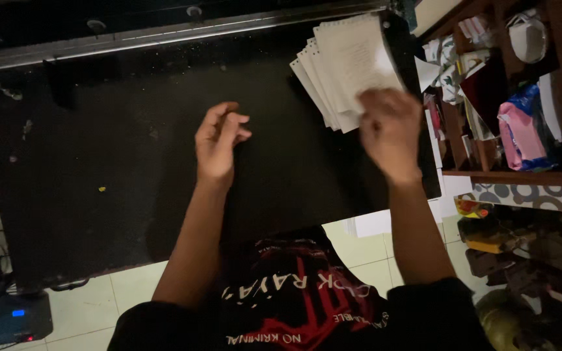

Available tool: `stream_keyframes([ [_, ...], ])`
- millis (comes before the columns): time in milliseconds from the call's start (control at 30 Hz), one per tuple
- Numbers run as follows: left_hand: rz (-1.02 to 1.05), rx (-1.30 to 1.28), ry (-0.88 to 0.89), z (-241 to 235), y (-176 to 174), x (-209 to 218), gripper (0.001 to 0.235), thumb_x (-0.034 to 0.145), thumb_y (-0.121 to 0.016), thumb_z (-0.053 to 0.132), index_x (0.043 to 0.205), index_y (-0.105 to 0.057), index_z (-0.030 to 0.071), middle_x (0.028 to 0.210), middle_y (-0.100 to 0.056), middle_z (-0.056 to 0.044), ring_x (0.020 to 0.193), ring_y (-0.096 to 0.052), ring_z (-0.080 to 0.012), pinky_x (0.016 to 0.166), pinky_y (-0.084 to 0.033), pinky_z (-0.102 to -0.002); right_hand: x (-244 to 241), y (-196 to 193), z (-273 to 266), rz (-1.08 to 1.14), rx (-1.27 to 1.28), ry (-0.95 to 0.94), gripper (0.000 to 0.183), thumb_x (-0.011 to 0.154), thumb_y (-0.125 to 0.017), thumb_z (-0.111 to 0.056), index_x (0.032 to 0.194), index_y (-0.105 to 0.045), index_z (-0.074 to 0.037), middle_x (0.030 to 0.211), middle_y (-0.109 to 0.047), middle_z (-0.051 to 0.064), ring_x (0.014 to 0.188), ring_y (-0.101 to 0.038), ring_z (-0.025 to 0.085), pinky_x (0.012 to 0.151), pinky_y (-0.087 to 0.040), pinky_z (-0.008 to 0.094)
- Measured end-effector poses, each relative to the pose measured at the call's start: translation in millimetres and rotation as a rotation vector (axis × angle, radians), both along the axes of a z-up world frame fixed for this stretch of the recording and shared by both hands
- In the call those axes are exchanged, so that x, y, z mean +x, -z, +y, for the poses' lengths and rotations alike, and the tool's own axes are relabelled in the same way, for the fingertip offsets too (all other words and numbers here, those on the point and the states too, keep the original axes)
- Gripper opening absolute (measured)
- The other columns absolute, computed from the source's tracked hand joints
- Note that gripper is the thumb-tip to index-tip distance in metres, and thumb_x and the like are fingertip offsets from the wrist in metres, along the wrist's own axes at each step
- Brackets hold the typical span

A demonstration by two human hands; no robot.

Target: The person repeatedly picks up a sheet of paper, places it into a manual stapler on a black table, and staples it. After stapling, the person removes the paper and places it onto a growing stack on the right side of the table. The person continues this process for multiple sheets.

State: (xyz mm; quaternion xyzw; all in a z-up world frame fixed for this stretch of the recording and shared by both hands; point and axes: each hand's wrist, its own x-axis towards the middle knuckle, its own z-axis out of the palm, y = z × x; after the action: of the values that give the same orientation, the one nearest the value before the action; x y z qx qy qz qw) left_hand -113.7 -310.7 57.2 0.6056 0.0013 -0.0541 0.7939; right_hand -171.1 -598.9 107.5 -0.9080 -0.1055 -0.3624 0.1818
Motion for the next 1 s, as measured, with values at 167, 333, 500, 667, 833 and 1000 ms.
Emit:
stream_keyframes([
  [167,0.031,0.011,-0.085,32.6,16.0,7.1,0.035,0.099,-0.057,0.028,0.119,-0.058,-0.001,0.093,-0.066,-0.012,0.074,-0.063,-0.0151,0.068,-0.056,-0.025,-1.8,6.4,11.6,0.174,-0.244,0.070,0.024,0.085,-0.068,-0.009,0.107,-0.077,-0.012,0.109,-0.073,0.002,0.105,-0.065,0.022,0.095,-0.035,0.038],
  [333,0.062,-0.009,-0.201,81.7,30.5,17.3,0.025,0.099,-0.061,0.026,0.109,-0.064,0.003,0.088,-0.067,-0.016,0.070,-0.063,-0.0199,0.069,-0.058,-0.031,14.0,6.1,61.8,0.115,0.040,-0.082,0.038,0.075,-0.061,0.012,0.105,-0.073,-0.006,0.099,-0.071,0.008,0.093,-0.066,0.031,0.091,-0.041,0.040],
  [500,0.056,-0.017,-0.295,166.2,28.6,19.4,0.015,0.098,-0.062,0.019,0.101,-0.064,0.004,0.081,-0.065,-0.013,0.069,-0.065,-0.0178,0.068,-0.059,-0.027,31.5,25.0,186.9,0.336,0.338,-0.304,0.032,0.072,-0.061,0.004,0.096,-0.075,-0.011,0.094,-0.073,0.004,0.091,-0.069,0.029,0.085,-0.050,0.039],
  [667,0.031,0.096,-0.482,300.8,26.2,28.8,0.009,0.094,-0.065,0.011,0.092,-0.066,0.003,0.074,-0.061,-0.012,0.066,-0.063,-0.0178,0.066,-0.059,-0.027,63.2,31.1,343.4,0.495,0.507,-0.667,0.027,0.079,-0.060,0.003,0.096,-0.075,-0.010,0.089,-0.072,0.008,0.083,-0.071,0.031,0.077,-0.056,0.038],
  [833,-0.104,0.479,-0.608,472.5,48.9,50.7,0.016,0.100,-0.064,0.018,0.092,-0.068,0.005,0.078,-0.063,-0.011,0.073,-0.063,-0.0207,0.067,-0.054,-0.030,99.3,42.6,494.1,0.616,0.636,-0.947,0.023,0.082,-0.065,0.005,0.103,-0.072,-0.003,0.093,-0.071,0.017,0.082,-0.071,0.035,0.070,-0.060,0.039],
  [1000,-0.287,0.945,-0.686,604.5,34.5,70.1,0.009,0.101,-0.059,0.012,0.108,-0.062,0.007,0.101,-0.062,-0.010,0.085,-0.057,-0.0242,0.067,-0.043,-0.045,127.3,73.3,635.0,0.929,0.708,-0.947,0.034,0.091,-0.064,-0.009,0.124,-0.060,-0.005,0.119,-0.066,0.011,0.106,-0.067,0.019,0.090,-0.057,0.030],
])
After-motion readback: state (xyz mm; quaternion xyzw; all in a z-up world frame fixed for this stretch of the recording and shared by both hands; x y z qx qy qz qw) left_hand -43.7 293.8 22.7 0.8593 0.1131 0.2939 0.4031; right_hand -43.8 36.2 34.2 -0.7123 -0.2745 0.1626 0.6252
